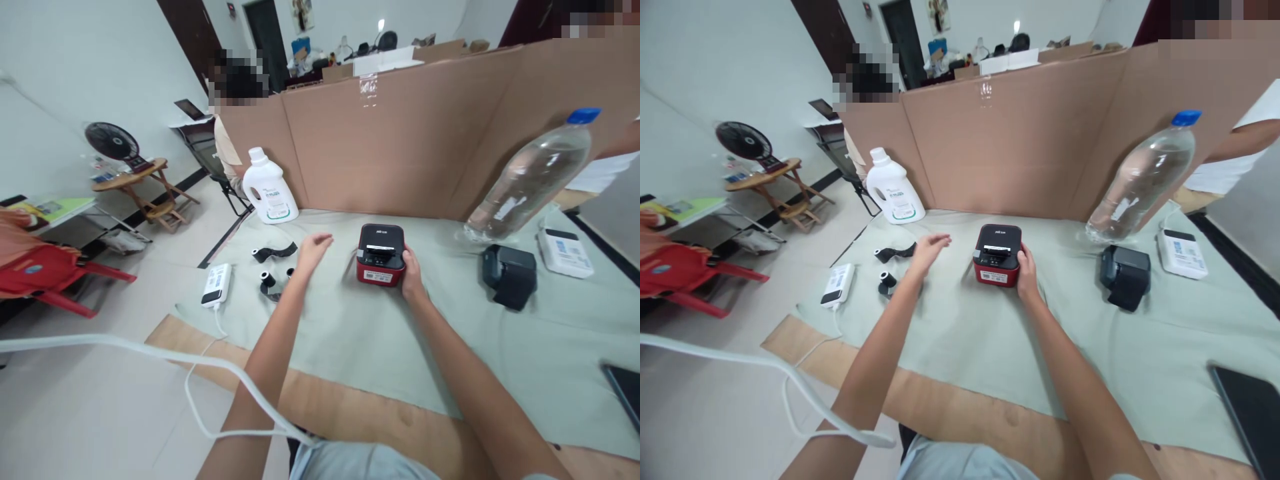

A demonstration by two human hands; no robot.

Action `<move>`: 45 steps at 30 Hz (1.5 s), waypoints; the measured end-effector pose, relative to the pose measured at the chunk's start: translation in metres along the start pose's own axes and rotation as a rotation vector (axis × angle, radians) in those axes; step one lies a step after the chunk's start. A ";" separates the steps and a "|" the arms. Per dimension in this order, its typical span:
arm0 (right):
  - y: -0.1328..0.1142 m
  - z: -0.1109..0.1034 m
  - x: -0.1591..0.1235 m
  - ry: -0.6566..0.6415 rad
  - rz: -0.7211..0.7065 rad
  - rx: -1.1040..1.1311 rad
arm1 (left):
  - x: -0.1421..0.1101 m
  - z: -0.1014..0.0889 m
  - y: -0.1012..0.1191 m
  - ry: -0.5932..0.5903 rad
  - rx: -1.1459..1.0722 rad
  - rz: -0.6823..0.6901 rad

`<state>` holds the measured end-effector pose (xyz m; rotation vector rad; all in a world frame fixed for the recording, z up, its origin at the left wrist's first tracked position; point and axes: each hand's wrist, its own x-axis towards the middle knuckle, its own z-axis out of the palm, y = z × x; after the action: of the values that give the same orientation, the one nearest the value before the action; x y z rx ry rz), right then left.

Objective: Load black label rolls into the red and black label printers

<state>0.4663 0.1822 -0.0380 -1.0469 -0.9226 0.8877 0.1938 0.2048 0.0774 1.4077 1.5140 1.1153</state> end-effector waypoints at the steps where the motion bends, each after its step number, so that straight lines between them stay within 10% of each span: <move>1: 0.000 0.000 0.000 -0.002 -0.006 0.004 | 0.005 -0.024 -0.004 0.081 0.112 0.034; 4: -0.002 0.002 -0.002 0.009 -0.024 0.018 | 0.015 -0.100 -0.022 0.312 0.610 -0.060; 8: -0.006 0.003 -0.004 0.029 -0.032 0.019 | 0.021 -0.161 -0.048 0.302 0.733 -0.275; 14: -0.010 0.003 -0.005 0.021 -0.022 0.007 | 0.015 -0.172 -0.065 0.319 0.783 -0.291; 20: -0.009 0.001 -0.004 0.016 -0.036 -0.026 | -0.065 -0.177 -0.060 0.645 0.834 -0.210; 27: -0.006 0.003 -0.001 0.036 -0.029 -0.022 | -0.156 -0.125 -0.087 0.634 0.843 -0.213; 35: -0.021 -0.017 -0.006 -0.040 0.010 -0.094 | -0.164 -0.092 -0.050 0.764 0.822 -0.087; 38: -0.026 -0.030 -0.015 -0.253 -0.016 -0.173 | -0.128 -0.042 -0.018 0.502 0.524 0.104; 42: -0.030 -0.031 -0.028 -0.338 -0.050 -0.448 | -0.070 0.054 -0.002 -0.071 0.033 0.028; 45: -0.035 -0.018 -0.036 -0.276 -0.120 -0.617 | -0.051 0.097 -0.007 -0.125 -0.107 0.037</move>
<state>0.4758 0.1352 -0.0152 -1.3899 -1.5354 0.6653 0.2873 0.1635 0.0388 1.4102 1.3254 1.0934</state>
